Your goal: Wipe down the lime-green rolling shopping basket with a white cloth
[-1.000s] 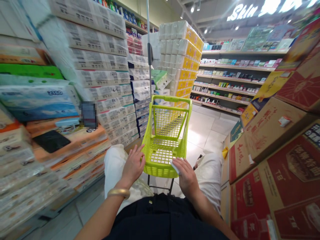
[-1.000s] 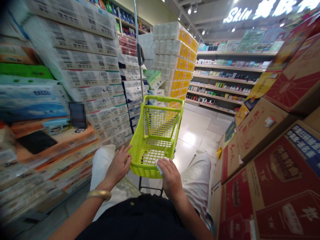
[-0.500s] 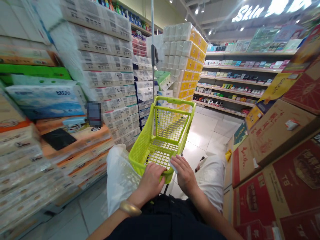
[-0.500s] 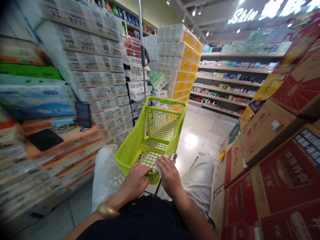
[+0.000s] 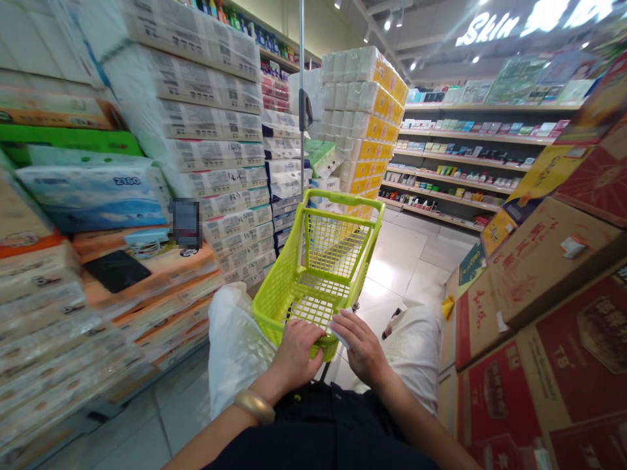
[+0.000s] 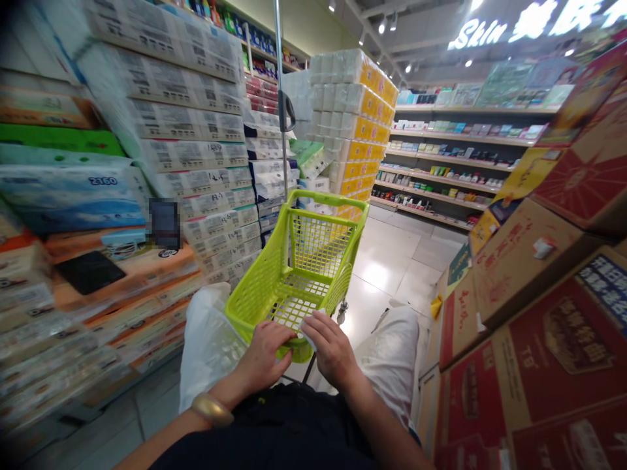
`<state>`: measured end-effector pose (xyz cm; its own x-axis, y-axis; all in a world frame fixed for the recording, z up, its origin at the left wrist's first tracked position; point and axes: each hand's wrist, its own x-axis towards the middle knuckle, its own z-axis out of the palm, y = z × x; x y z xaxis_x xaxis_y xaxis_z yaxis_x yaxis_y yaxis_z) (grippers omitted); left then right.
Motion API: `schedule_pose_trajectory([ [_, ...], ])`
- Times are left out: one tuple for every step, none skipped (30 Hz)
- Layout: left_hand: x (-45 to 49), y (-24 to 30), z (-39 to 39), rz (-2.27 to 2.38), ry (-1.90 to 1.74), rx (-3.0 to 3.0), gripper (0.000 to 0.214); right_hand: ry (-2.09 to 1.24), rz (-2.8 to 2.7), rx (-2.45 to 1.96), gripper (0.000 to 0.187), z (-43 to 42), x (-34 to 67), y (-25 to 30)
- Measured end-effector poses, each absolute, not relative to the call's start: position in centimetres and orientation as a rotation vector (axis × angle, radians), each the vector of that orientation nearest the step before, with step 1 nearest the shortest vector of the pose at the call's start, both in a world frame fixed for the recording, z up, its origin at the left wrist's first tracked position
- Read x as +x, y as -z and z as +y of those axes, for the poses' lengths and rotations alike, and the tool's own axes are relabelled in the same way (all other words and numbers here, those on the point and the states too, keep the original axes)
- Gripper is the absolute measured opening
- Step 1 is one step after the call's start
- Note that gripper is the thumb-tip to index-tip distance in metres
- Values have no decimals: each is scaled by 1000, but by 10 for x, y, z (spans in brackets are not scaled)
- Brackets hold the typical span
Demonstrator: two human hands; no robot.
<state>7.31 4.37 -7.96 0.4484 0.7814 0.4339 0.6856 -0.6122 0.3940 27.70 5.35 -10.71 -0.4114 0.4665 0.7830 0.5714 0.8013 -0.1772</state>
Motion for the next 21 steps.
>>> schedule_pose_trajectory([
  [73, 79, 43, 1292, -894, 2523, 16, 167, -2078, -772, 50, 60, 280, 106],
  [74, 79, 43, 1291, -896, 2513, 15, 188, -2075, -788, 49, 67, 283, 104],
  [74, 79, 43, 1292, -896, 2502, 14, 205, -2067, -814, 49, 74, 286, 103],
  [74, 79, 42, 1295, -897, 2491, 13, 215, -2054, -842, 48, 80, 288, 100],
  [74, 79, 42, 1296, -897, 2482, 13, 214, -2042, -866, 48, 84, 289, 99],
  [73, 79, 42, 1294, -898, 2475, 12, 200, -2037, -882, 49, 86, 289, 97],
  [73, 80, 42, 1290, -902, 2469, 12, 178, -2044, -885, 50, 86, 288, 97],
  [72, 80, 42, 1284, -907, 2465, 11, 152, -2064, -875, 51, 83, 285, 97],
  [70, 81, 42, 1280, -912, 2461, 11, 127, -2094, -857, 52, 79, 282, 97],
  [68, 81, 42, 1276, -918, 2461, 11, 109, -2127, -837, 52, 73, 278, 99],
  [66, 81, 43, 1273, -925, 2460, 10, 99, -2156, -818, 52, 68, 274, 100],
  [64, 81, 43, 1272, -935, 2459, 10, 99, -2177, -800, 51, 63, 271, 101],
  [61, 81, 44, 1266, -944, 2461, 10, 104, -2189, -786, 50, 59, 269, 101],
  [59, 80, 45, 1260, -952, 2464, 10, 108, -2197, -776, 50, 57, 268, 101],
  [57, 79, 45, 1254, -956, 2468, 9, 109, -2203, -769, 51, 57, 267, 100],
  [56, 79, 46, 1249, -958, 2475, 9, 106, -2209, -767, 51, 59, 269, 98],
  [55, 78, 46, 1246, -957, 2483, 9, 103, -2211, -770, 52, 62, 271, 96],
  [55, 77, 47, 1244, -953, 2493, 10, 104, -2206, -781, 53, 66, 273, 93],
  [55, 77, 47, 1244, -951, 2501, 11, 111, -2192, -798, 54, 71, 276, 90],
  [55, 77, 48, 1243, -949, 2507, 12, 124, -2171, -818, 54, 75, 279, 88],
  [56, 77, 49, 1241, -949, 2512, 13, 139, -2146, -841, 54, 78, 281, 86],
])
